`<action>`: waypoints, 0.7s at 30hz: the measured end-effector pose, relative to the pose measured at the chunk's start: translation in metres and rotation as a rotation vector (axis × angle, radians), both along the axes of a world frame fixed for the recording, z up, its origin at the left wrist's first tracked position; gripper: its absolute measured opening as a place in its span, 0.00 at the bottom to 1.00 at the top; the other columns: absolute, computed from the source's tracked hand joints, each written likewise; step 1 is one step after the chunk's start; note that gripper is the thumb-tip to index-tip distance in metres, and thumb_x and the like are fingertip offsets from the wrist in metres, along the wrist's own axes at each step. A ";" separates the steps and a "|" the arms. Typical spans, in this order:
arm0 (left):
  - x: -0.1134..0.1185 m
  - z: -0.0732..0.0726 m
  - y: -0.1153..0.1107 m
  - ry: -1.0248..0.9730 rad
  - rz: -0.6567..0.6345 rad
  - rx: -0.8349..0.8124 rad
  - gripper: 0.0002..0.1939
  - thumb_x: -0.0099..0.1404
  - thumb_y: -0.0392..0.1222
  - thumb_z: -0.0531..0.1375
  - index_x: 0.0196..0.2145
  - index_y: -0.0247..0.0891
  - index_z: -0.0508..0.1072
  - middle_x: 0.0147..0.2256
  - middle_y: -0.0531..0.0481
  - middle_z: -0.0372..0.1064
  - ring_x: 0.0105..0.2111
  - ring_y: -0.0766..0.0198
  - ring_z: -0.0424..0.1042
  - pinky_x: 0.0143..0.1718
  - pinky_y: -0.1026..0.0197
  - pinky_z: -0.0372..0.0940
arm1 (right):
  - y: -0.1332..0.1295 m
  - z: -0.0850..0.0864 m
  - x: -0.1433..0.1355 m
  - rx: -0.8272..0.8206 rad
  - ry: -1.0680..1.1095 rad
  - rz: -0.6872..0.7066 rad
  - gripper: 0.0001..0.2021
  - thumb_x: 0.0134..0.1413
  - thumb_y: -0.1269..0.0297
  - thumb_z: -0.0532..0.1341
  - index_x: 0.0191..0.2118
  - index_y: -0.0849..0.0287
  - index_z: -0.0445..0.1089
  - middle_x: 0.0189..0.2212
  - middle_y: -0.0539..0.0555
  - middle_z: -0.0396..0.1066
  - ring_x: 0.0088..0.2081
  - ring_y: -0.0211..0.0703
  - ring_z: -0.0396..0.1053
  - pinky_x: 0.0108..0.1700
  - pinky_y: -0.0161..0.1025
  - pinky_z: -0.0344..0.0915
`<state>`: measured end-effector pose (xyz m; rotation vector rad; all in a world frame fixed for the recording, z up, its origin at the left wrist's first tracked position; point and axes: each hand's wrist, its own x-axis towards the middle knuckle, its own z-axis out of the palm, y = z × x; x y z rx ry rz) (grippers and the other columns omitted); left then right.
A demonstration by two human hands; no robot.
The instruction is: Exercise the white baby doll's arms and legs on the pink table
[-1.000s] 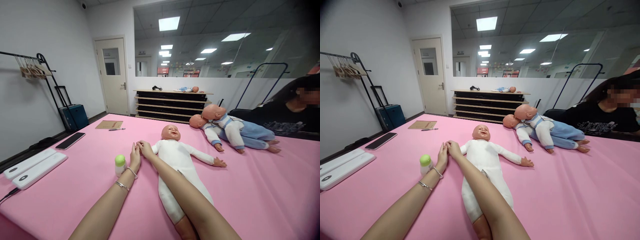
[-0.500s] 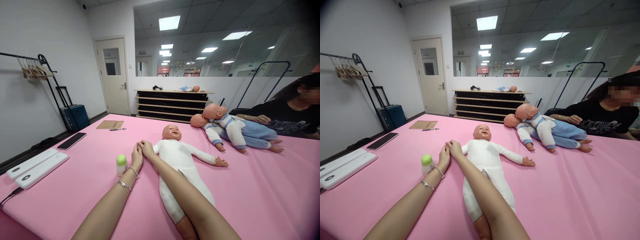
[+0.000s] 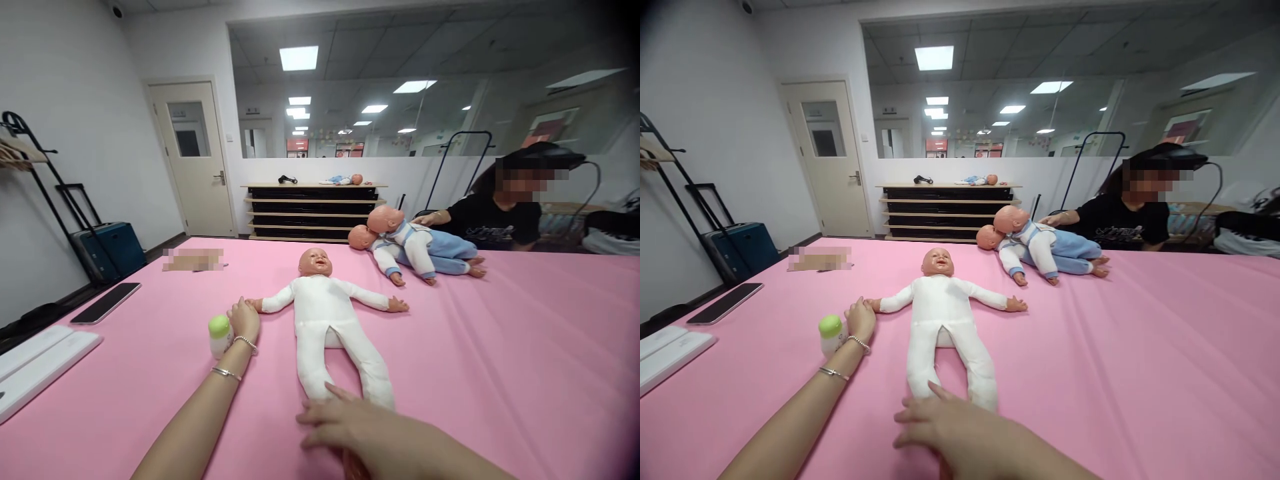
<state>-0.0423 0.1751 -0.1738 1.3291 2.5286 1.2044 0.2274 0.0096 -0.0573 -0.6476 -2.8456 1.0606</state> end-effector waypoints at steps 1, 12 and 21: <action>0.001 0.001 -0.003 -0.001 -0.004 -0.005 0.21 0.65 0.37 0.45 0.50 0.26 0.67 0.41 0.32 0.67 0.47 0.48 0.64 0.49 0.48 0.56 | -0.012 -0.002 0.013 -0.017 -0.025 -0.012 0.29 0.47 0.71 0.55 0.57 0.46 0.60 0.60 0.51 0.55 0.62 0.47 0.48 0.63 0.48 0.41; 0.066 0.026 -0.107 -0.058 -0.405 0.167 0.24 0.57 0.34 0.53 0.53 0.35 0.63 0.55 0.39 0.54 0.58 0.51 0.49 0.59 0.48 0.48 | -0.010 -0.042 0.007 0.210 -0.014 -0.030 0.13 0.54 0.67 0.55 0.45 0.51 0.69 0.57 0.53 0.59 0.63 0.45 0.45 0.64 0.54 0.27; 0.094 0.027 -0.225 -0.530 -0.686 0.486 0.20 0.66 0.49 0.47 0.52 0.41 0.64 0.54 0.45 0.59 0.56 0.55 0.57 0.56 0.51 0.55 | -0.005 -0.043 -0.042 0.090 0.460 -0.180 0.06 0.53 0.62 0.57 0.36 0.58 0.63 0.39 0.54 0.63 0.48 0.44 0.59 0.60 0.52 0.45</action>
